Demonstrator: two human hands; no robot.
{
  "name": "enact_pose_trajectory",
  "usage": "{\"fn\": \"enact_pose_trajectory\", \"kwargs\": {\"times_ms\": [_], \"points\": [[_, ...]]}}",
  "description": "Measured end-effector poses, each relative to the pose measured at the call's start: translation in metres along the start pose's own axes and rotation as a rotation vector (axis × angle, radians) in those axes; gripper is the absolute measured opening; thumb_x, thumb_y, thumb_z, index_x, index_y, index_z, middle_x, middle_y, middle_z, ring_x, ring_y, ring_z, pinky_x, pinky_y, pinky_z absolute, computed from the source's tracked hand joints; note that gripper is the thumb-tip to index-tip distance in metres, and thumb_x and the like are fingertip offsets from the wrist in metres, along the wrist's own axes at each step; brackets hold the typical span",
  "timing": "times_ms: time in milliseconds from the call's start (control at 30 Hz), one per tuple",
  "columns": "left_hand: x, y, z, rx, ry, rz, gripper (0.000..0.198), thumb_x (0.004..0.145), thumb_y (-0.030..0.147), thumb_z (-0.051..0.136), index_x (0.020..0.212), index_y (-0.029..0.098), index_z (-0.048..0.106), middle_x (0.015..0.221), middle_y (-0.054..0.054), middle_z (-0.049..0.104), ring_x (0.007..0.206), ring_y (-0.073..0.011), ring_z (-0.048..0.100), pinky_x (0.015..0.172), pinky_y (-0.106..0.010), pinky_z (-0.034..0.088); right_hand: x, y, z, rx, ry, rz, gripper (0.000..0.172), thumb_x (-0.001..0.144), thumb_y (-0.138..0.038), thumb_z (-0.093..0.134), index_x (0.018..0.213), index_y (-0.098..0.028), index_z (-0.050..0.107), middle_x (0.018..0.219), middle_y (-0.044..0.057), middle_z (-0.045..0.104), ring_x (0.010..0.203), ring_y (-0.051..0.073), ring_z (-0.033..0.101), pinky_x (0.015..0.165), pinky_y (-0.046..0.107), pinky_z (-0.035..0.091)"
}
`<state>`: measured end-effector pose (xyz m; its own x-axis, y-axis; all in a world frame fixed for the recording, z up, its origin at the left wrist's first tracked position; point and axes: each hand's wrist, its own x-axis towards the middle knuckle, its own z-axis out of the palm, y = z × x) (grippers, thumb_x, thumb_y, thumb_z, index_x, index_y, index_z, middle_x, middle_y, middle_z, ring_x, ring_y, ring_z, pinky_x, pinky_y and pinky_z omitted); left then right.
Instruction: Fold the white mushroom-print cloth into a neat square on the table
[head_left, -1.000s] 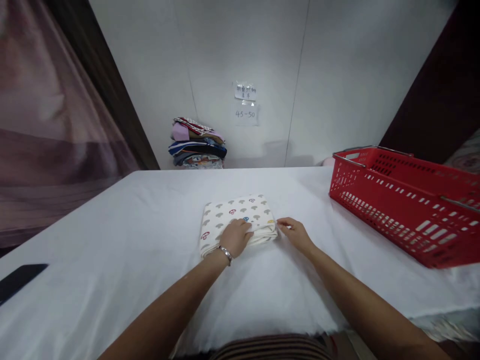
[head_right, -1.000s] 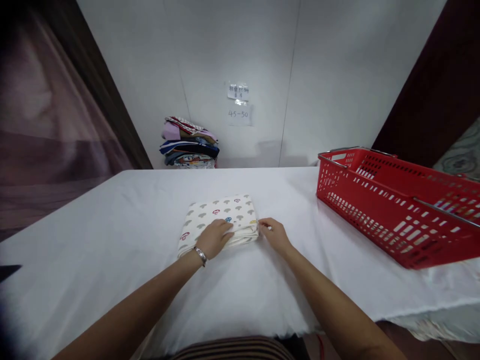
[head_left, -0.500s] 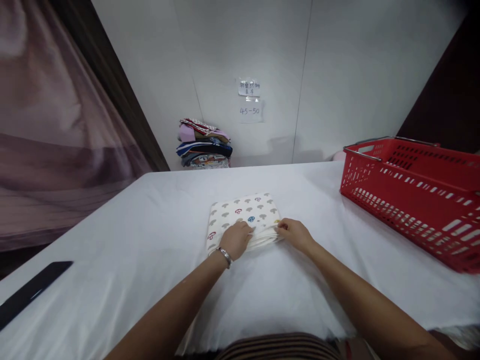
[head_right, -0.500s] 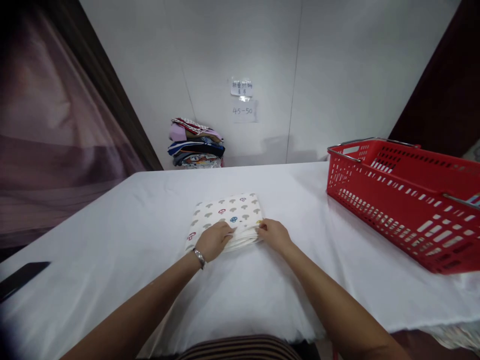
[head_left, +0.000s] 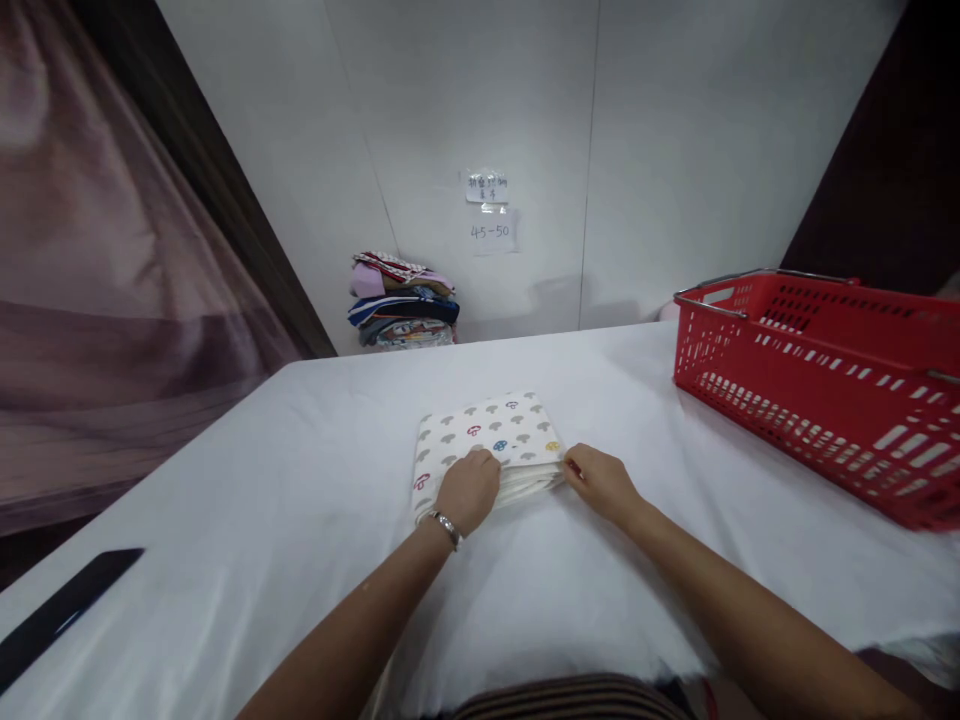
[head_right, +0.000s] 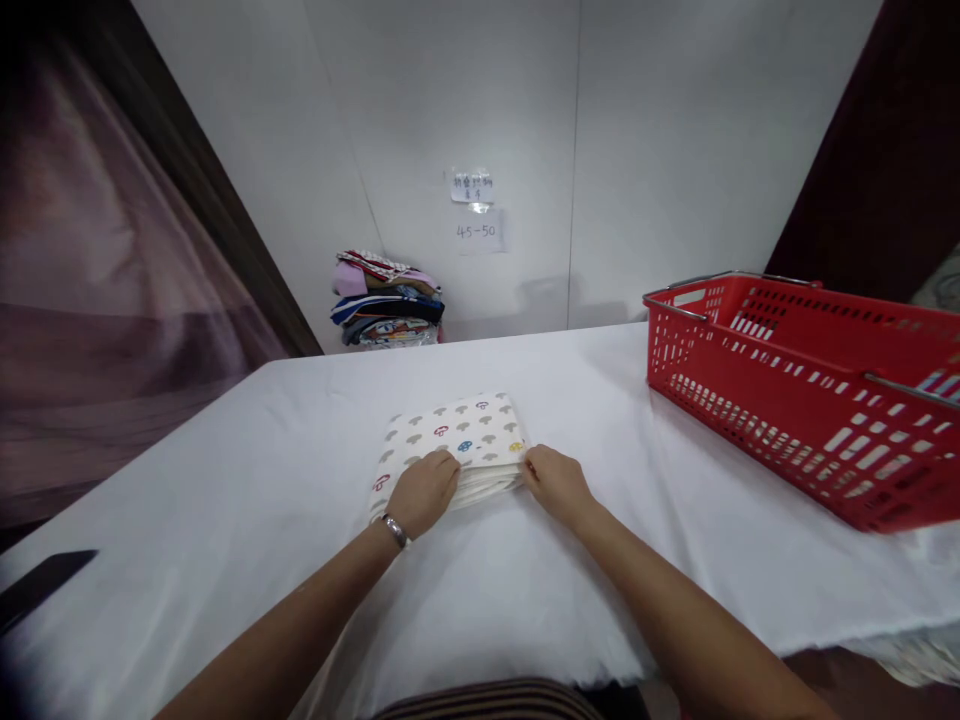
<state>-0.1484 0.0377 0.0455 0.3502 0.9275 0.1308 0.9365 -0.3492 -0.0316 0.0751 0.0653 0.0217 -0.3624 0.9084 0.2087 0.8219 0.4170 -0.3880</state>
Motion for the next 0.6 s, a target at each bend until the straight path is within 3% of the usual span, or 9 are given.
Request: {"fn": "enact_pose_trajectory", "kwargs": {"times_ms": [167, 300, 467, 600], "points": [[-0.006, 0.002, 0.007, -0.008, 0.012, 0.108, 0.030, 0.091, 0.021, 0.028, 0.085, 0.016, 0.058, 0.090, -0.008, 0.058, 0.084, -0.0185, 0.051, 0.074, -0.034, 0.041, -0.007, 0.004, 0.003, -0.031, -0.041, -0.006, 0.014, 0.086, -0.026, 0.040, 0.078, -0.021, 0.051, 0.079, 0.000, 0.056, 0.070, 0.013, 0.051, 0.057, 0.023, 0.028], [-0.009, 0.002, 0.008, -0.021, 0.017, 0.118, 0.032, 0.092, 0.025, 0.027, 0.090, 0.017, 0.059, 0.092, -0.007, 0.058, 0.085, -0.0184, 0.050, 0.073, -0.033, 0.040, -0.001, -0.006, 0.003, -0.063, 0.006, -0.092, 0.014, 0.085, -0.025, 0.043, 0.095, -0.023, 0.052, 0.096, 0.003, 0.055, 0.086, 0.015, 0.051, 0.060, 0.023, 0.031], [-0.015, -0.004, 0.006, -0.093, 0.059, 0.101, 0.026, 0.090, 0.029, 0.035, 0.100, 0.020, 0.057, 0.095, -0.005, 0.057, 0.086, -0.0179, 0.050, 0.074, -0.031, 0.040, 0.002, -0.005, 0.002, -0.103, -0.028, -0.135, 0.022, 0.088, -0.019, 0.034, 0.090, -0.022, 0.056, 0.095, 0.004, 0.055, 0.085, 0.015, 0.050, 0.062, 0.023, 0.034], [-0.022, -0.010, 0.007, -0.114, 0.063, 0.089, 0.025, 0.090, 0.029, 0.036, 0.092, 0.019, 0.059, 0.091, -0.005, 0.057, 0.086, -0.0183, 0.049, 0.076, -0.032, 0.039, -0.004, 0.003, 0.002, -0.099, -0.067, -0.126, 0.024, 0.087, -0.018, 0.035, 0.096, -0.024, 0.057, 0.098, 0.005, 0.056, 0.089, 0.017, 0.050, 0.067, 0.024, 0.037]]}}
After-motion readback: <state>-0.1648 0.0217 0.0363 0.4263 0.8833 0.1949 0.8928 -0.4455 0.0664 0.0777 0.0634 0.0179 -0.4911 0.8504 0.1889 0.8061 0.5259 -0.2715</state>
